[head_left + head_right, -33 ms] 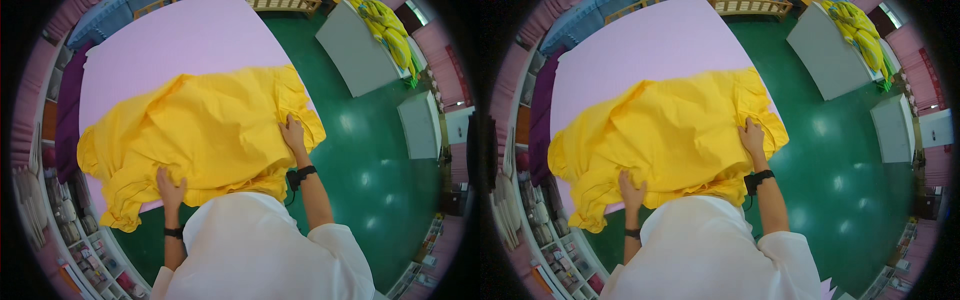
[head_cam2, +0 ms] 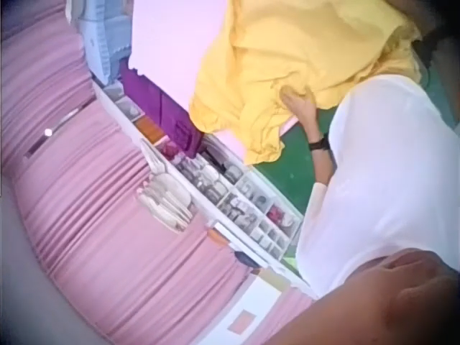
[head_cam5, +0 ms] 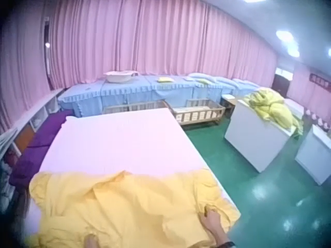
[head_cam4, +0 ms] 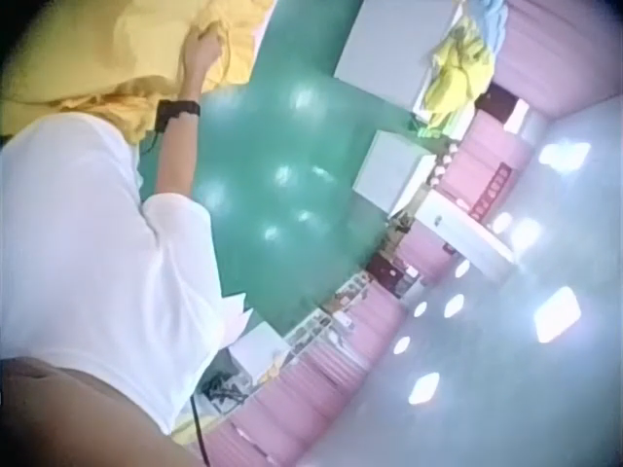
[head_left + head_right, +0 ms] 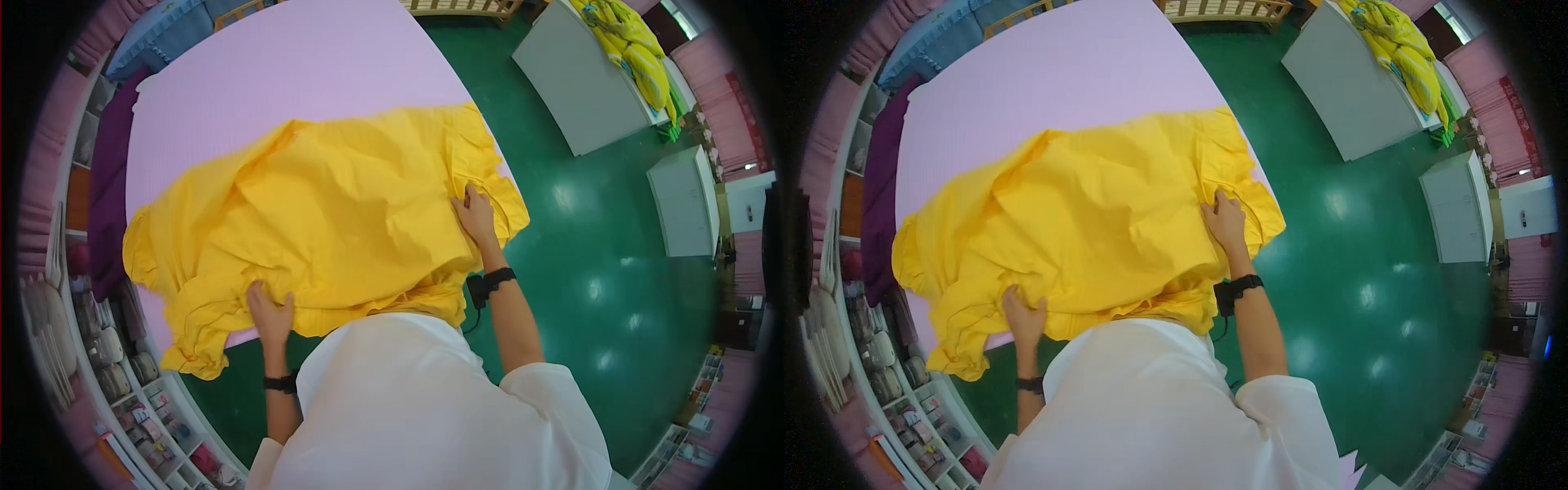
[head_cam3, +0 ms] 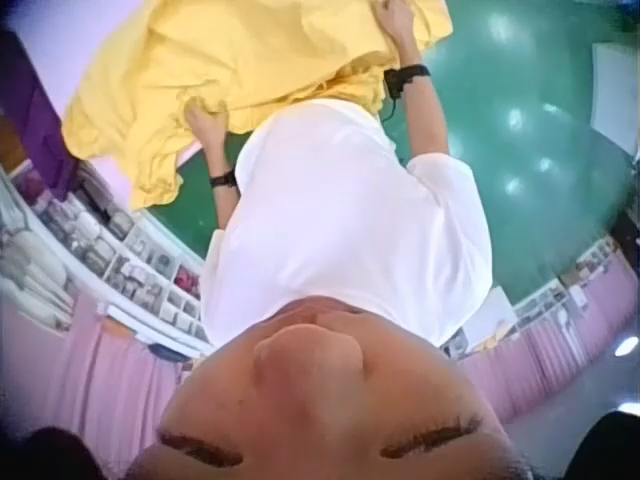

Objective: The recorder is spreading a yellow sheet and a pink mat over white cabinets or beds in a room equipped with childcare or medical furniture.

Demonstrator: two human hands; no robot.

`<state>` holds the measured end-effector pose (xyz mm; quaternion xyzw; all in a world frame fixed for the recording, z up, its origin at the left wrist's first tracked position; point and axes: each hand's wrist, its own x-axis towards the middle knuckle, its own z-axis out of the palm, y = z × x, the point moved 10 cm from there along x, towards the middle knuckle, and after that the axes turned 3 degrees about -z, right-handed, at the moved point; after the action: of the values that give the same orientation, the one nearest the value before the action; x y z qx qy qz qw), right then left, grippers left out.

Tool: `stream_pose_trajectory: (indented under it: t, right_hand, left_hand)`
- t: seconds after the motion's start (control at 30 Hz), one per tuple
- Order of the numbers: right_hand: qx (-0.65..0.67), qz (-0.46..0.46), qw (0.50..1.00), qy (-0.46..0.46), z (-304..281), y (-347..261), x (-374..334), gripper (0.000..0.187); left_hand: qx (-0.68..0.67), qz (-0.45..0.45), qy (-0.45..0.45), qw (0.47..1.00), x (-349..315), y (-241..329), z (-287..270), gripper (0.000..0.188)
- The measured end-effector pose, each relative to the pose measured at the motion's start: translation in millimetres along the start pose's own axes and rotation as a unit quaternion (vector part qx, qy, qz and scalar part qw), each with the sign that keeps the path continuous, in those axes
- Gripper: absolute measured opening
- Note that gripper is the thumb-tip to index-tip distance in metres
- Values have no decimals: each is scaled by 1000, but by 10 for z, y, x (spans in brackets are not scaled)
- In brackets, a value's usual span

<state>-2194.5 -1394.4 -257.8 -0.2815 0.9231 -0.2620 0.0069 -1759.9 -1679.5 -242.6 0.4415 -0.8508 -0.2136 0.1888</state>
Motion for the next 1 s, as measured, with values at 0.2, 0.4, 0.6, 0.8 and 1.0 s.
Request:
stream_pose_trajectory:
  t: [0.2,0.4,0.6,0.8,1.0]
  right_hand:
    - [70,42,995,-64,6,97,87,33]
    - [159,92,981,-65,76,340,83,29]
    - [288,140,944,-82,298,517,164,25]
    - [351,149,918,-106,256,553,143,23]
    - [371,71,915,-143,-75,582,-267,31]
  left_hand:
    - [61,-166,-22,984,-441,-643,-265,27]
    - [86,-261,-141,951,-812,-682,-35,30]
    - [25,-2,-305,952,-1414,-700,1003,42]
    - [-39,0,-541,840,-1234,454,1152,35]
    - [-109,125,-512,843,-832,2136,911,24]
